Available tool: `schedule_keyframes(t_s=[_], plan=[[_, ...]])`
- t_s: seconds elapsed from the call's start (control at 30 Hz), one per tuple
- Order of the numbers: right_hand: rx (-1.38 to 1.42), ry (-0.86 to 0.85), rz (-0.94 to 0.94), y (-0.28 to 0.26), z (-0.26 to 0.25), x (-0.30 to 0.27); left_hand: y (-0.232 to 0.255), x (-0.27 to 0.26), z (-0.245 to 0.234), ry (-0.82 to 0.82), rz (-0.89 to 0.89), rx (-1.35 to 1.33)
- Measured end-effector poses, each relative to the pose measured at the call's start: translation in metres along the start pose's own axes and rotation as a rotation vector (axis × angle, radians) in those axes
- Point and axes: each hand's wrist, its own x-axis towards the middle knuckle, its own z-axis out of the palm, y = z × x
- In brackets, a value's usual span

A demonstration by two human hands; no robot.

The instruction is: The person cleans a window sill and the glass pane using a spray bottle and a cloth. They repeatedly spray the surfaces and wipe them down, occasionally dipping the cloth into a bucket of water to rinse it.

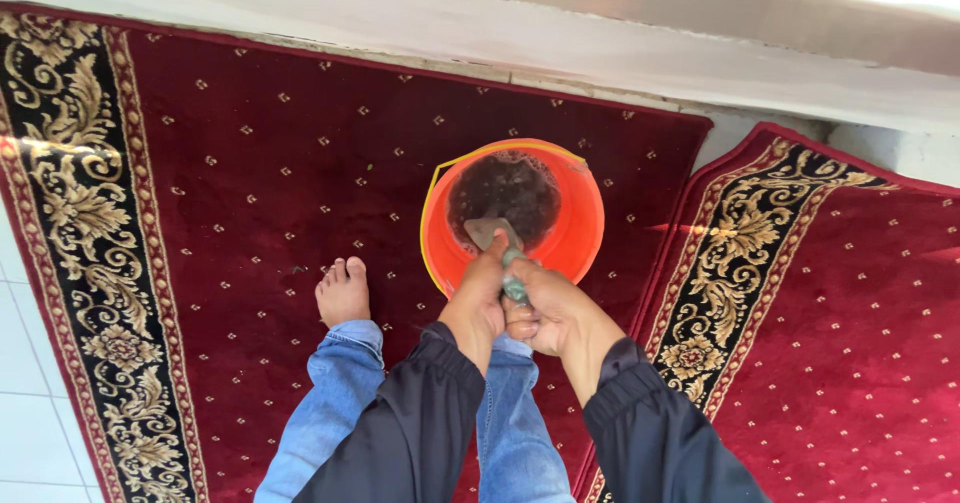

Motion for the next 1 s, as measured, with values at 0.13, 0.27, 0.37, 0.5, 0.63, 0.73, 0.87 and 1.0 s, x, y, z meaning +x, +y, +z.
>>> schedule_keyframes(t_s=[0.13,0.27,0.37,0.5,0.63,0.73,0.87,1.0], plan=[[-0.215,0.147,-0.196,0.006,-0.003,-0.003,0.004,-0.002,0.006,0.000,-0.065,0.122],[-1.186,0.800,-1.055,0.025,0.004,-0.021,0.005,0.003,0.020,-0.024,0.133,-0.009],[-1.565,0.910,-1.343,0.036,0.011,-0.042,0.013,-0.004,0.023,0.015,-0.014,0.123],[-1.863,0.977,-1.375,0.028,0.023,-0.041,0.014,-0.004,0.028,-0.009,0.050,0.135],[-2.019,0.924,-0.919,0.010,0.027,-0.032,0.011,-0.003,0.031,0.053,0.126,0.263],[-1.862,0.895,-0.853,0.002,0.024,-0.022,0.007,-0.011,0.032,0.050,0.099,0.192],[-1.737,0.737,-0.697,-0.009,0.024,-0.018,0.003,-0.020,0.028,-0.042,0.155,-0.029],[-1.530,0.666,-0.514,-0.008,0.026,-0.020,-0.001,-0.013,0.015,-0.050,0.207,-0.010]])
